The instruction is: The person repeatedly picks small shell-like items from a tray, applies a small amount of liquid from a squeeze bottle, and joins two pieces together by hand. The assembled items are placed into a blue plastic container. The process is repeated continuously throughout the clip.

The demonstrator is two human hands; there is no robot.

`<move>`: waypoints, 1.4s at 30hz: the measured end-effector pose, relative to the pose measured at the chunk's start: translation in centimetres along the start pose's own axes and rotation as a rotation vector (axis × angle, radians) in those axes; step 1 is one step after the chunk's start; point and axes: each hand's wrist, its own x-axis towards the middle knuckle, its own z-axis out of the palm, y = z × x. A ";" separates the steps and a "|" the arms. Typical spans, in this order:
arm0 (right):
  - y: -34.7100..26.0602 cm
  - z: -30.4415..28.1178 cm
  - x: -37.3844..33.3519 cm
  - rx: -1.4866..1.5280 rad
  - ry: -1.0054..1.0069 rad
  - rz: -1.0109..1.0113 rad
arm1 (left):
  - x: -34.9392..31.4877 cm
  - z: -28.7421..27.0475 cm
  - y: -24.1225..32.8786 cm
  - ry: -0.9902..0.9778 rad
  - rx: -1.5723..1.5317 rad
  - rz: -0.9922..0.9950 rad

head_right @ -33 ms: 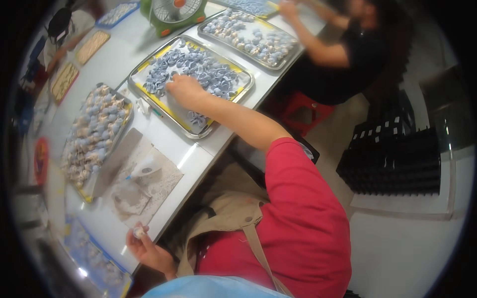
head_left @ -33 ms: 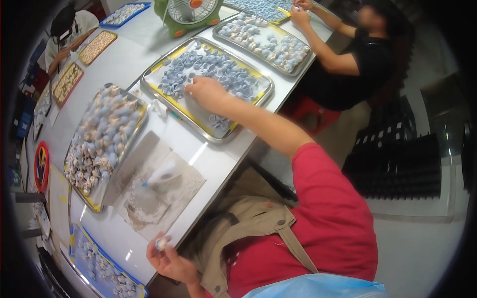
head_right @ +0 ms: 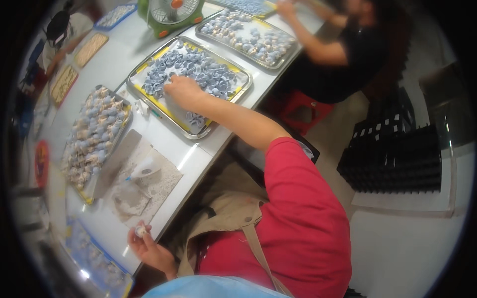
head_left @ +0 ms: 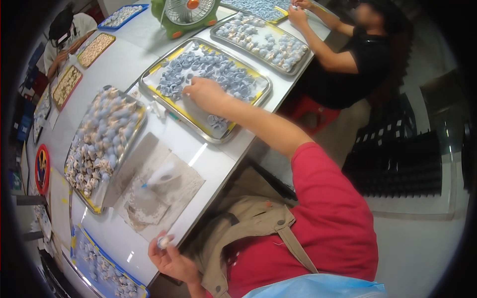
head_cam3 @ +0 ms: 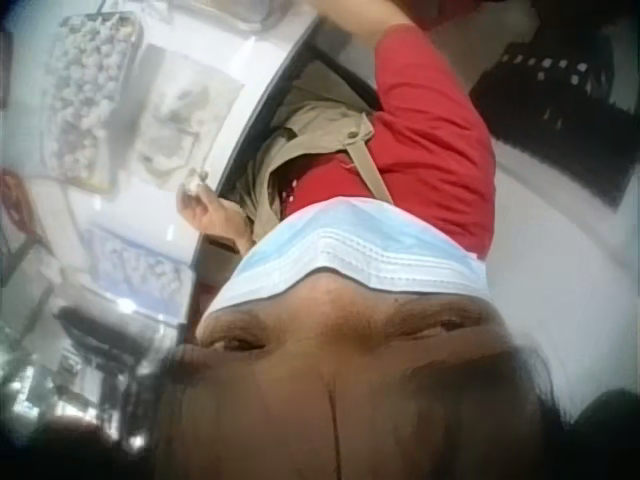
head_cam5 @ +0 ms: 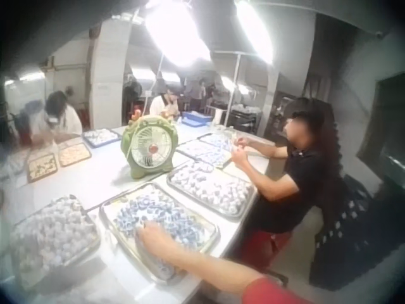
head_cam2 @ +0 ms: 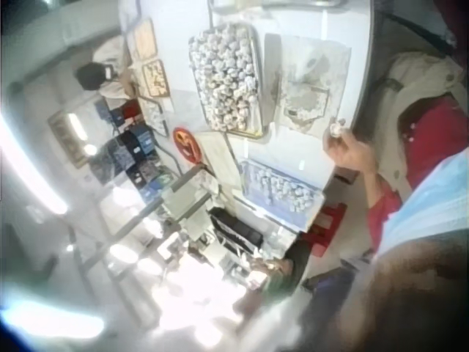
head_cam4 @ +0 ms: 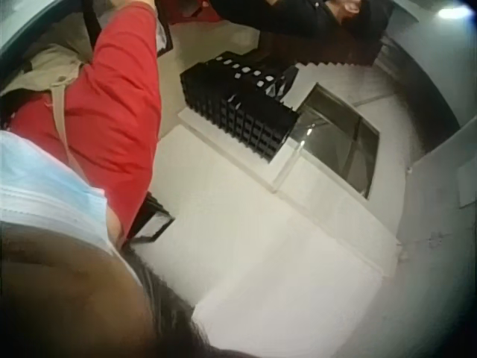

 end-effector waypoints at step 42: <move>-17.5 -3.8 -15.7 0.609 -0.038 -0.436 | -1.2 0.9 0.1 -0.326 -0.130 -0.275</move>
